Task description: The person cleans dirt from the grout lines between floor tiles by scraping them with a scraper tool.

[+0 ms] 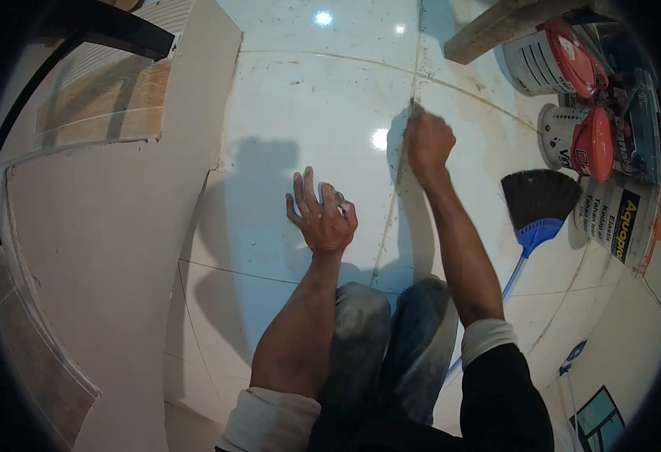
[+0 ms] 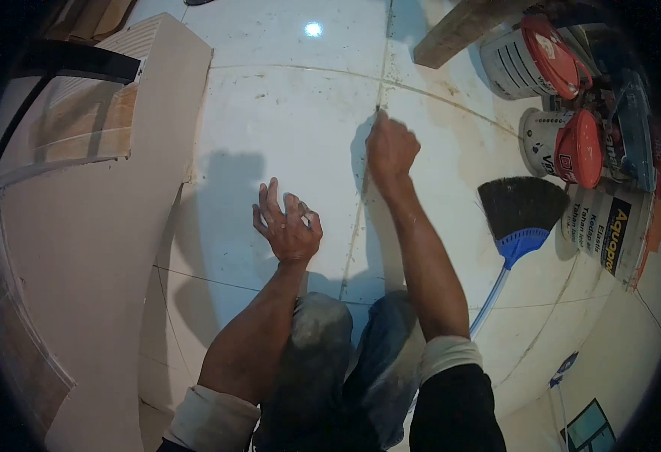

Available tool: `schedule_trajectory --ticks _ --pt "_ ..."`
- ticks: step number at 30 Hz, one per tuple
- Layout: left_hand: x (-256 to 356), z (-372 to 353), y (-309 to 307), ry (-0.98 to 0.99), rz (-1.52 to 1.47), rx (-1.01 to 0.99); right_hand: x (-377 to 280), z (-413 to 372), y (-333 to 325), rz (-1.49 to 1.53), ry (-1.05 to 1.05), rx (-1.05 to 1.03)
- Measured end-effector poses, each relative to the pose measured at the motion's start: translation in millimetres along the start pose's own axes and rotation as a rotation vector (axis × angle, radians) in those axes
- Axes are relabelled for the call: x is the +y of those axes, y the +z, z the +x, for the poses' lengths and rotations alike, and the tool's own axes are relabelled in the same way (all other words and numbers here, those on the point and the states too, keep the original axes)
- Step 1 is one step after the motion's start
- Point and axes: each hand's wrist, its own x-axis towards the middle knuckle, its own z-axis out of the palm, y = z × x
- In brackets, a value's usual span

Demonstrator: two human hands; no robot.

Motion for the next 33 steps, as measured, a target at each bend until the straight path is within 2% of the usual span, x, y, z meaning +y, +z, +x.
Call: schedule_trajectory --ticks 6,8,10,11,13,15,19,24,28,33 --pt "-2 -1 3 -0.009 0.022 -0.004 -2 -128 -18 0.054 0.047 -0.195" --pt "-2 -1 2 -0.011 0.033 -0.021 8 -142 -27 0.186 0.023 -0.153" --pt "-1 -1 2 -0.019 0.047 -0.040 34 -117 -27 0.257 0.110 -0.133" --pt "-1 -1 2 -0.026 0.041 -0.049 41 -91 -35 0.331 0.126 -0.033" --pt "0 -1 1 -0.032 0.039 -0.059 67 -31 -28 0.301 -0.025 0.190" --pt "2 2 -1 -0.039 0.069 -0.086 83 29 -20 0.343 -0.071 0.210" --pt "0 -2 4 -0.002 0.082 -0.056 77 106 -12 0.344 -0.146 0.059" --pt "-1 -3 5 0.051 0.080 -0.020 93 114 -23 0.237 -0.146 -0.123" --pt "-4 -4 10 0.071 0.108 0.009 157 107 -29 0.268 -0.143 -0.101" --pt "-6 -5 13 0.069 0.106 0.008 247 95 -54 0.154 -0.094 -0.098"
